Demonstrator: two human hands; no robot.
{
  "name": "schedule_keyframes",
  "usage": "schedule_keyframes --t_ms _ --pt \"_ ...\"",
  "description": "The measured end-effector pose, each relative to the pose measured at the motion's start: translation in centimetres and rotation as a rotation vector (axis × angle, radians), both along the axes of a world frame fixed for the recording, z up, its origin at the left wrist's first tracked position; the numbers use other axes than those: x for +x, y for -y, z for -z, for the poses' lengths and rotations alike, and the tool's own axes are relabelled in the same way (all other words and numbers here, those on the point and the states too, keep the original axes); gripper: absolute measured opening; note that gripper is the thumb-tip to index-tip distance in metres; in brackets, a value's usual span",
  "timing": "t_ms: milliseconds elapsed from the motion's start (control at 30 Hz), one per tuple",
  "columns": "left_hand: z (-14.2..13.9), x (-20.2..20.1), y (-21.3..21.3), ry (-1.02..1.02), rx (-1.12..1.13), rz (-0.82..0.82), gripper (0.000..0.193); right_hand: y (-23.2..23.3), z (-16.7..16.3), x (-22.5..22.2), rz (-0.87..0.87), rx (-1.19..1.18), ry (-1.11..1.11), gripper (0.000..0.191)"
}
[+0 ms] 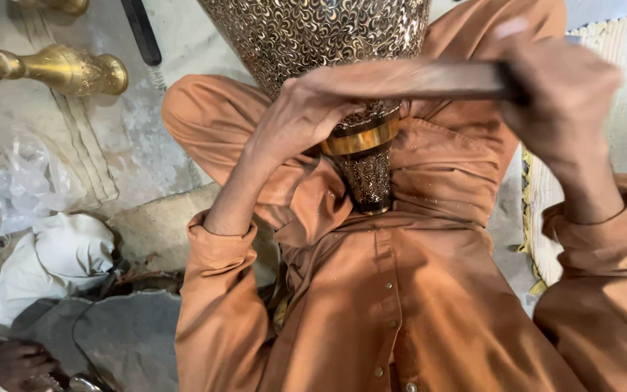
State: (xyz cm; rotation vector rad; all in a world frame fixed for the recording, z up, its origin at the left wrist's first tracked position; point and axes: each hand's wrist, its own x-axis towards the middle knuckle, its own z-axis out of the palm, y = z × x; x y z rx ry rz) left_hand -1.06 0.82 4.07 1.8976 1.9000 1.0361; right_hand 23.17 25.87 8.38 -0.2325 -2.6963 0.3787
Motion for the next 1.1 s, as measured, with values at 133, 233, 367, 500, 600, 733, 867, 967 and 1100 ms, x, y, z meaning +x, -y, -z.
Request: schedule_keyframes --t_ms 133,233,367,500,600,733,867,967,1100 --pt "-0.4 -0.1 -0.1 0.003 -0.033 0.013 0.024 0.4 0.4 0.2 -0.001 -0.04 0.001 0.033" --pt "-0.4 -0.1 -0.2 -0.082 -0.01 0.033 0.011 0.7 0.7 0.6 -0.022 0.122 0.032 0.039" --pt "0.1 -0.1 -0.2 -0.037 -0.001 0.02 0.02 0.5 1.4 1.3 0.015 -0.025 -0.052 0.032" --pt "0.4 -0.1 0.1 0.1 -0.123 -0.028 0.024 0.4 2.0 1.9 0.007 0.089 0.072 0.054" --pt "0.4 0.2 0.1 0.154 -0.055 -0.048 0.022 0.7 2.2 2.2 0.044 0.127 0.071 0.063" --pt "-0.2 0.9 0.0 0.104 -0.038 -0.117 0.018 0.6 1.8 2.0 0.097 0.105 0.085 0.066" --pt "-1.0 0.7 -0.1 0.106 -0.018 -0.085 0.021 -0.3 1.1 1.3 0.088 0.225 0.099 0.067" --pt "-1.4 0.7 0.0 0.155 -0.003 -0.079 0.021 -0.2 0.6 0.9 0.099 0.211 0.077 0.066" --pt "-1.2 0.9 0.2 0.19 -0.019 -0.08 0.018 0.7 0.1 0.7 0.048 0.127 0.134 0.065"
